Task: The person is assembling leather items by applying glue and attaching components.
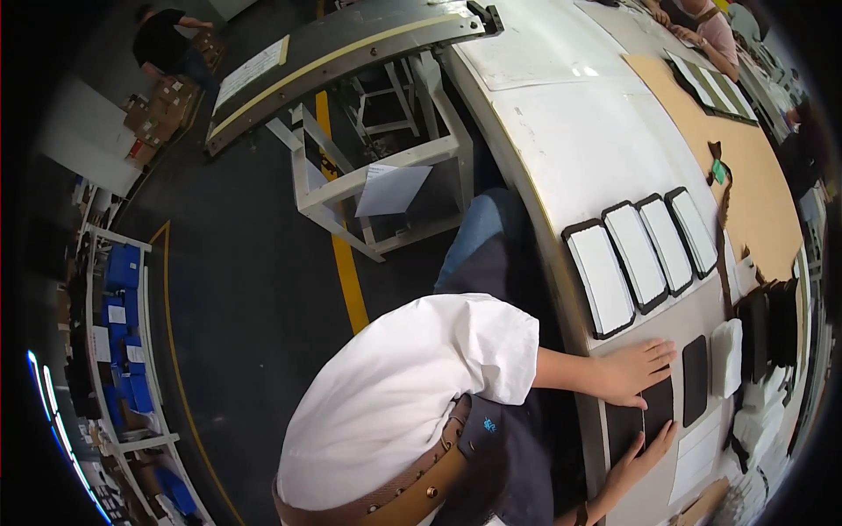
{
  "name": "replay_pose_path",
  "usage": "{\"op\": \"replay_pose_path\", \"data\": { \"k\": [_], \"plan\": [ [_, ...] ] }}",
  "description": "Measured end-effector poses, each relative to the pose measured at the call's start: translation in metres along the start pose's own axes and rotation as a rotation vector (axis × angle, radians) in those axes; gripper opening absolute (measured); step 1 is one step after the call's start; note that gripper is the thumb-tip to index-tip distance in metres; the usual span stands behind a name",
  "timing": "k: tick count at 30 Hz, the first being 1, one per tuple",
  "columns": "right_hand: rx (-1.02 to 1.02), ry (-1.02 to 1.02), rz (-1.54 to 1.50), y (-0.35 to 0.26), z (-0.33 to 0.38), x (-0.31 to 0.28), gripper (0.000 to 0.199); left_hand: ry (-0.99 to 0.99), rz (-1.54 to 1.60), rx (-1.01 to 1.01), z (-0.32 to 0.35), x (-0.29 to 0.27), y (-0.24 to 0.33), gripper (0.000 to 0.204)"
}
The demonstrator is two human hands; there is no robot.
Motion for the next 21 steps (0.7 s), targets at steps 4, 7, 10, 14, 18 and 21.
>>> {"op": "replay_pose_path", "data": {
  "k": [4,7,10,14,18,21],
  "plan": [
    [-0.042,0.034,-0.019,0.0047,-0.0016,0.0036,0.06,0.038,-0.007,0.015,-0.0013,0.0018,-0.0015,0.087],
    [-0.033,0.033,-0.011,0.0069,0.0004,0.0053,0.064,0.02,0.037,0.004,-0.0013,0.0031,-0.0016,0.087],
    [-0.034,0.028,0.009,0.0078,0.0025,0.006,0.063,-0.043,0.068,-0.028,-0.0012,-0.0037,0.0006,0.085],
    [-0.015,0.011,0.017,0.0048,0.0032,0.0047,0.063,-0.053,0.065,-0.021,-0.0012,-0.0024,0.0013,0.085],
    [-0.035,0.021,0.029,0.0075,0.0023,0.0064,0.062,-0.019,0.064,-0.007,-0.0011,0.0001,0.0008,0.085],
    [-0.045,0.026,0.017,0.0045,0.0016,0.004,0.063,-0.012,0.065,-0.015,0.0005,0.001,-0.0012,0.086]
  ]
}}
Point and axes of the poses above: each hand's wrist, its own z-axis away from the middle knuckle, its own x-axis out of the palm, y = z × x, the point moved 3 cm from there along -z, towards the middle knuckle, and after that the axes turned 11 degrees about z, right-handed, at the moved point
